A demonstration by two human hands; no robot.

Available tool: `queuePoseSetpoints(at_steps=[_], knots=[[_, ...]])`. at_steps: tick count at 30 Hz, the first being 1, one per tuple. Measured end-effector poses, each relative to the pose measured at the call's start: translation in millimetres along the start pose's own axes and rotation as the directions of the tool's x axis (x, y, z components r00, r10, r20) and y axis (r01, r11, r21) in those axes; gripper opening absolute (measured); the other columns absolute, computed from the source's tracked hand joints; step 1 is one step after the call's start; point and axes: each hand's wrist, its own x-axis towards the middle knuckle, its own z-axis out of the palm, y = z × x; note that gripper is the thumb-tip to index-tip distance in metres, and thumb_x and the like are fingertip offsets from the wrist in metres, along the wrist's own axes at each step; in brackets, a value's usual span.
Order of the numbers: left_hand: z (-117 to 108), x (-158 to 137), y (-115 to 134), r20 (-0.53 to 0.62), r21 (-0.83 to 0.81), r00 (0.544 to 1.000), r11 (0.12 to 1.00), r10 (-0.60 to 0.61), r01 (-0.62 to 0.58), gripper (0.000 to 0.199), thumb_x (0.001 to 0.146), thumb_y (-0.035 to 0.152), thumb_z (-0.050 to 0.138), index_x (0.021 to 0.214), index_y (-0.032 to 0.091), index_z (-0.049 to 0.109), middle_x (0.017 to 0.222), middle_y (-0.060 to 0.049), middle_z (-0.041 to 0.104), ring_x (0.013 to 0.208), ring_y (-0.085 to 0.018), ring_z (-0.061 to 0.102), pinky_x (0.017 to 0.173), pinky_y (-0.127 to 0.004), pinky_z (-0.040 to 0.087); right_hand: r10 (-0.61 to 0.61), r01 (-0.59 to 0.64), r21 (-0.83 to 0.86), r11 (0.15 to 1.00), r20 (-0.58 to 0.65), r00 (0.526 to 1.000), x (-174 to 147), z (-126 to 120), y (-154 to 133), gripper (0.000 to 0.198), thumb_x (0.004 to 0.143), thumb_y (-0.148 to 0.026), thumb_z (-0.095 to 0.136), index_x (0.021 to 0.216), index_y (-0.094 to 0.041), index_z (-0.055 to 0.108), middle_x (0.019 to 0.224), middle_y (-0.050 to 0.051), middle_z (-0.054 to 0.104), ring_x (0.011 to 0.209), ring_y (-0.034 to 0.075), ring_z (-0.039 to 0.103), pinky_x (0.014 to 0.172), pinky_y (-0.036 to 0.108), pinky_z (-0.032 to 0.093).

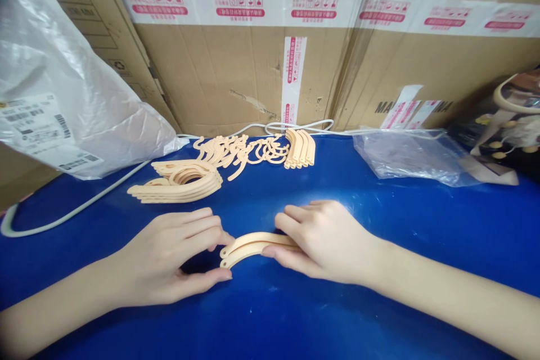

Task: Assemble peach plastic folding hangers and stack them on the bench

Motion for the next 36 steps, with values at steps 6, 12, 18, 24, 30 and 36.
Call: queuePoseSetpoints(at_steps=[6,12,18,24,30,36], knots=[[1,0,1,-0.024,0.011,1.0,1.0,0.01,-0.01,0.02,0.087,0.036,0.06,0.095,0.018,0.058,0.072,0.001,0.056,0.065,-0.015,0.046,0.054,-0.027,0.031,0.153,-0.161,-0.16,0.974,-0.058,0.986,30,-29,42,0.039,0.097,-0.046,0.037,0.089,-0.017,0.062,0.077,0.005,0.065,0.064,0.016,0.06,0.056,0.028,0.034],[0,-1,-1,-0.001,0.072,1.0,0.997,0.025,-0.025,0.022,0.089,0.039,0.056,0.094,0.017,0.058,0.075,-0.001,0.058,0.068,-0.016,0.048,0.055,-0.028,0.032,0.213,-0.205,-0.311,0.928,-0.008,0.977,77,-30,86,0.024,0.091,-0.031,0.047,0.094,-0.018,0.067,0.097,0.008,0.067,0.087,0.022,0.061,0.062,0.03,0.035],[-1,-3,-4,0.022,0.126,0.998,0.99,0.055,-0.057,0.026,0.091,0.041,0.052,0.09,0.016,0.058,0.075,-0.002,0.059,0.067,-0.017,0.049,0.054,-0.028,0.032,0.34,-0.301,-0.329,0.895,0.066,0.938,103,-13,95,0.024,0.084,-0.034,0.055,0.085,-0.017,0.072,0.081,0.008,0.068,0.075,0.021,0.061,0.058,0.029,0.033],[-1,-3,-6,0.008,0.138,0.998,0.988,0.068,-0.068,0.028,0.09,0.043,0.053,0.09,0.016,0.059,0.076,-0.003,0.06,0.068,-0.017,0.05,0.055,-0.028,0.035,0.4,-0.36,-0.296,0.885,0.082,0.913,111,-9,91,0.019,0.077,-0.023,0.056,0.078,-0.015,0.073,0.071,0.009,0.067,0.066,0.019,0.06,0.056,0.027,0.033],[-2,-3,-5,0.006,0.158,0.997,0.985,0.073,-0.073,0.03,0.09,0.045,0.054,0.09,0.016,0.06,0.076,-0.003,0.061,0.068,-0.017,0.051,0.055,-0.028,0.037,0.423,-0.422,-0.17,0.891,-0.029,0.905,113,-16,88,0.025,0.078,-0.03,0.054,0.089,-0.018,0.073,0.078,0.006,0.068,0.068,0.017,0.058,0.057,0.027,0.033],[-1,-4,-6,-0.005,0.158,0.997,0.984,0.079,-0.077,0.032,0.09,0.048,0.053,0.09,0.016,0.059,0.076,-0.002,0.06,0.068,-0.017,0.051,0.055,-0.028,0.037,0.393,-0.375,0.14,0.916,-0.134,0.91,108,-26,75,0.026,0.081,-0.032,0.053,0.084,-0.013,0.07,0.065,0.001,0.059,0.057,0.01,0.049,0.055,0.025,0.031]])
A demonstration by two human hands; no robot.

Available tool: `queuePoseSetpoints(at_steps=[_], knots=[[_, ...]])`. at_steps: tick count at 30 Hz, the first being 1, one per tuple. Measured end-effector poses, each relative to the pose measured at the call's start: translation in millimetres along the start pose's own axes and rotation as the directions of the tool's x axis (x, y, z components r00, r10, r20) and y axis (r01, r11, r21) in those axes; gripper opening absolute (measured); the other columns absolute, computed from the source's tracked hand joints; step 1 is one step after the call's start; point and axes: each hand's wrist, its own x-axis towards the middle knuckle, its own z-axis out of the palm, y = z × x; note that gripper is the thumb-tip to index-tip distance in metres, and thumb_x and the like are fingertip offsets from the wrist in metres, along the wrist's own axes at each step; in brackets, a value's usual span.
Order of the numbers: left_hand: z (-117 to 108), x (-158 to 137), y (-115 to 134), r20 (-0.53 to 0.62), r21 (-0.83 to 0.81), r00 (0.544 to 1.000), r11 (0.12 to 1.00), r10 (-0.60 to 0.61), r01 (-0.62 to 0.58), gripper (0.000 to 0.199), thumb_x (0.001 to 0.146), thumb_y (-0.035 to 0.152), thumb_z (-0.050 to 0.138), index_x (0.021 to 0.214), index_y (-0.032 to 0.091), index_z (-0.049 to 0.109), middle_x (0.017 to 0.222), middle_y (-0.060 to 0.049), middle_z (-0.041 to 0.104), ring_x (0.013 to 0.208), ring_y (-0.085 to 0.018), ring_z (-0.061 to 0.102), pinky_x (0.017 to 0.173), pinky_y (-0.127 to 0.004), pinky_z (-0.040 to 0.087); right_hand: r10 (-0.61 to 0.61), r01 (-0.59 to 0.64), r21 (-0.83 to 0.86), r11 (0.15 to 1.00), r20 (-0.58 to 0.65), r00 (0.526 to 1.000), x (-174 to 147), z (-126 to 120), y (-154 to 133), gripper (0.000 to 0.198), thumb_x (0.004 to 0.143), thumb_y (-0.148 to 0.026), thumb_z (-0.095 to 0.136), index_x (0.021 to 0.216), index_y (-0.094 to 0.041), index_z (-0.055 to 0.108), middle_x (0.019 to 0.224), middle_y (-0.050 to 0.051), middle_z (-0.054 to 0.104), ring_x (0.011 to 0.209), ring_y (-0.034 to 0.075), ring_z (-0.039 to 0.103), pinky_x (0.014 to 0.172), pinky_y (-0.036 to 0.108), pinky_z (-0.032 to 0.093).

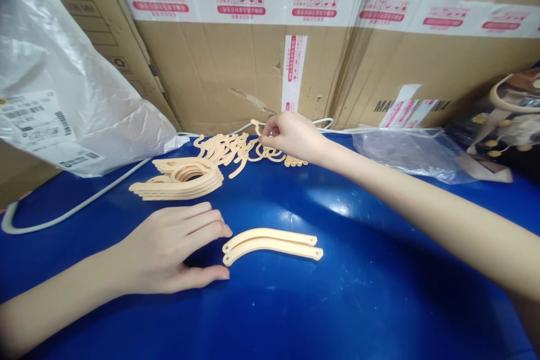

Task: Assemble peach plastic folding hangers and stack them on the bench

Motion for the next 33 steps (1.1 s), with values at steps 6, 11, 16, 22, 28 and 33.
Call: queuePoseSetpoints(at_steps=[6,11,16,22,28,33], knots=[[1,-1,-1,-0.006,0.013,1.0,1.0,-0.002,0.002,0.034,0.09,0.049,0.052,0.088,0.016,0.06,0.075,-0.002,0.06,0.068,-0.017,0.05,0.056,-0.029,0.037,-0.081,0.069,0.129,0.989,0.087,0.993,-29,0,-19,0.019,0.078,-0.03,0.058,0.073,-0.015,0.069,0.054,-0.002,0.054,0.049,0.008,0.043,0.052,0.025,0.028],[0,0,0,-0.029,0.043,1.0,0.999,-0.005,0.006,0.035,0.09,0.05,0.05,0.086,0.017,0.061,0.071,-0.002,0.058,0.067,-0.017,0.05,0.056,-0.027,0.037,-0.13,0.119,0.079,0.99,0.152,0.98,-56,9,-43,0.014,0.077,-0.028,0.062,0.069,-0.018,0.068,0.055,-0.004,0.057,0.047,0.008,0.042,0.052,0.023,0.028],[0,-1,0,-0.051,0.057,0.999,0.998,0.006,-0.003,0.035,0.091,0.049,0.049,0.084,0.017,0.061,0.07,-0.002,0.058,0.066,-0.017,0.049,0.056,-0.028,0.037,-0.18,0.164,0.092,0.982,0.21,0.961,-66,22,-54,0.011,0.077,-0.023,0.062,0.07,-0.018,0.069,0.06,-0.002,0.062,0.052,0.009,0.048,0.052,0.023,0.028],[0,-1,-1,-0.052,0.065,0.999,0.998,0.006,-0.003,0.034,0.09,0.049,0.051,0.083,0.017,0.061,0.069,-0.002,0.06,0.065,-0.018,0.051,0.056,-0.028,0.038,-0.254,0.233,0.121,0.965,0.202,0.946,-64,29,-55,0.013,0.08,-0.028,0.065,0.072,-0.018,0.069,0.064,-0.002,0.064,0.054,0.009,0.05,0.051,0.024,0.025],[-10,6,1,-0.167,-0.004,0.985,0.999,-0.041,0.041,0.034,0.098,0.039,0.036,0.087,0.017,0.059,0.075,-0.003,0.062,0.069,-0.017,0.053,0.062,-0.03,0.041,-0.284,0.263,0.12,0.957,0.225,0.932,-68,28,-59,0.016,0.083,-0.033,0.064,0.077,-0.019,0.07,0.071,-0.001,0.067,0.06,0.011,0.055,0.052,0.024,0.026],[-29,29,-22,-0.126,0.17,0.937,0.924,-0.325,0.344,0.035,0.097,0.032,0.033,0.079,0.018,0.059,0.073,-0.003,0.061,0.076,-0.02,0.055,0.06,-0.029,0.039,-0.278,0.256,0.126,0.958,0.206,0.938,-63,26,-53,0.023,0.089,-0.038,0.056,0.084,-0.018,0.068,0.073,0.001,0.068,0.059,0.011,0.055,0.055,0.023,0.029]])
